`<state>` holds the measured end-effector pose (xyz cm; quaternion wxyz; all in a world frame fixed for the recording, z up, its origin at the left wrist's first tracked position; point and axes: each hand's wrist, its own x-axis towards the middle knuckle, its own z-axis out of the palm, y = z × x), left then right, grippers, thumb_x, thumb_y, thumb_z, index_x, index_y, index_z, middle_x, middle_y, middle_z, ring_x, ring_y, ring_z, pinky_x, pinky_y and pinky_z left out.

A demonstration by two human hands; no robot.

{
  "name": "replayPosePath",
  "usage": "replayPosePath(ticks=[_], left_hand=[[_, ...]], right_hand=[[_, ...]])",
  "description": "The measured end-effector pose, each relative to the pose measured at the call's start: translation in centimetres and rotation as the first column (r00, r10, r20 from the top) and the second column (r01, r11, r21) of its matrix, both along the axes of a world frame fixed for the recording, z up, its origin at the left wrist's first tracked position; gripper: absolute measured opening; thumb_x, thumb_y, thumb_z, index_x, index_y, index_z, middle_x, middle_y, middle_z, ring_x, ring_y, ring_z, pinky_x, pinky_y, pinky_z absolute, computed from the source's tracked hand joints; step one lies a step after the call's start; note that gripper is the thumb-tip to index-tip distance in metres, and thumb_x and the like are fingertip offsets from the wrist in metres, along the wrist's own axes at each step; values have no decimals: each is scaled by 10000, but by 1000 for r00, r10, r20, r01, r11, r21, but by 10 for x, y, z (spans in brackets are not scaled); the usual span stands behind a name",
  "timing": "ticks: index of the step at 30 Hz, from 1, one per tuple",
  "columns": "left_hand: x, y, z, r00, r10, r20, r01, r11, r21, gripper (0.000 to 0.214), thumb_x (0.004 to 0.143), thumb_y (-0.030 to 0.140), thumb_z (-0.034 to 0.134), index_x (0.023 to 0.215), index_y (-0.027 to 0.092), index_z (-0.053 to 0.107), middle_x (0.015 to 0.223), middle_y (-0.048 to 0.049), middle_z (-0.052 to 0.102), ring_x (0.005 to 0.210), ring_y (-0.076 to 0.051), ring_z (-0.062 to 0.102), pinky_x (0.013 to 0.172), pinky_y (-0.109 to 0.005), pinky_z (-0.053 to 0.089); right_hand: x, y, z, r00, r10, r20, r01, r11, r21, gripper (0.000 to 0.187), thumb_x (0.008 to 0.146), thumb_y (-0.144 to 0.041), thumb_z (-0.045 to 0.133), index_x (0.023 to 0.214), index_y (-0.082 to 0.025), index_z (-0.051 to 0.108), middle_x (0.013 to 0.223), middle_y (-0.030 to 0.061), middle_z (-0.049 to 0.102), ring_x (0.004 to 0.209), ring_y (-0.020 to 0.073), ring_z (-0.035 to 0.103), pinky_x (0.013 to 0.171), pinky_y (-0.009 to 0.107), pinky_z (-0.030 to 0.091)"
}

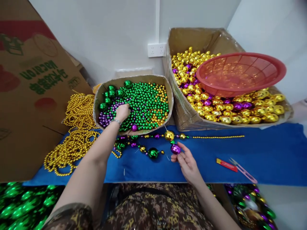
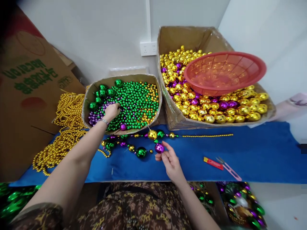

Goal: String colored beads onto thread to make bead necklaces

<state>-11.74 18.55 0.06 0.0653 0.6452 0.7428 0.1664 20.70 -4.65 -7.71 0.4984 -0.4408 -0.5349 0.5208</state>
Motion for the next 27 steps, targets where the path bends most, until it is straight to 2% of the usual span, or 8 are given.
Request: replayPosePath(ticks=[6,8,9,10,12,14,20,27], left_hand=[[11,-17,10,988,-53,148,45,997,56,282,810,167,550,1059,118,673,1001,-142,687,1013,-285,622,938,-434,458],[23,-34,14,905,-116,409,88,992,86,293,842,216,540,1091,120,661,994,-122,692,921,-224,657,889,-385,505],[31,-45,17,785,-153,601,112,988,105,299,846,240,553,1101,122,654,988,-112,694,880,-199,667,862,-363,524],[40,-57,19,576,-181,797,138,983,123,302,830,261,593,1092,125,656,975,-104,696,859,-186,673,851,-353,536],[58,-82,23,181,-156,971,182,976,122,283,777,273,681,1022,131,679,927,-86,702,837,-170,680,839,-333,549],[74,-103,26,-15,-91,996,221,971,92,249,764,279,716,966,134,695,944,-84,709,833,-161,685,816,-310,560],[97,-130,19,-123,22,992,290,957,15,209,746,248,760,909,138,687,902,-59,714,796,-145,694,762,-273,572],[107,-137,11,-182,71,981,200,979,-34,238,684,245,804,817,146,634,777,-13,697,799,-166,705,717,-271,571]], right_hand=[[-4,-3,8,998,38,45,-38,999,-13,474,977,-429,421,1410,-248,348,899,53,701,789,170,697,792,363,593],[-6,-4,11,998,44,44,-44,999,-11,473,976,-425,430,1406,-241,361,895,52,703,804,172,701,804,363,589],[-6,-4,13,998,43,43,-43,999,-9,472,974,-422,437,1403,-238,368,888,50,703,808,172,701,809,363,588],[-7,-4,14,998,41,41,-41,999,-8,471,973,-418,442,1402,-236,374,880,48,703,812,172,702,813,363,586],[-7,-4,17,998,40,43,-40,999,-4,474,971,-412,448,1403,-231,378,871,44,703,813,169,702,816,362,585],[-7,-4,19,998,40,54,-40,999,2,477,971,-412,447,1405,-225,384,876,46,707,812,168,703,813,361,584],[-5,-6,23,990,29,135,-34,999,32,461,975,-383,437,1405,-222,398,878,39,717,809,163,707,800,340,582],[-6,-8,24,985,38,168,-48,998,52,453,977,-368,424,1403,-215,400,877,41,719,807,160,706,785,321,579]])
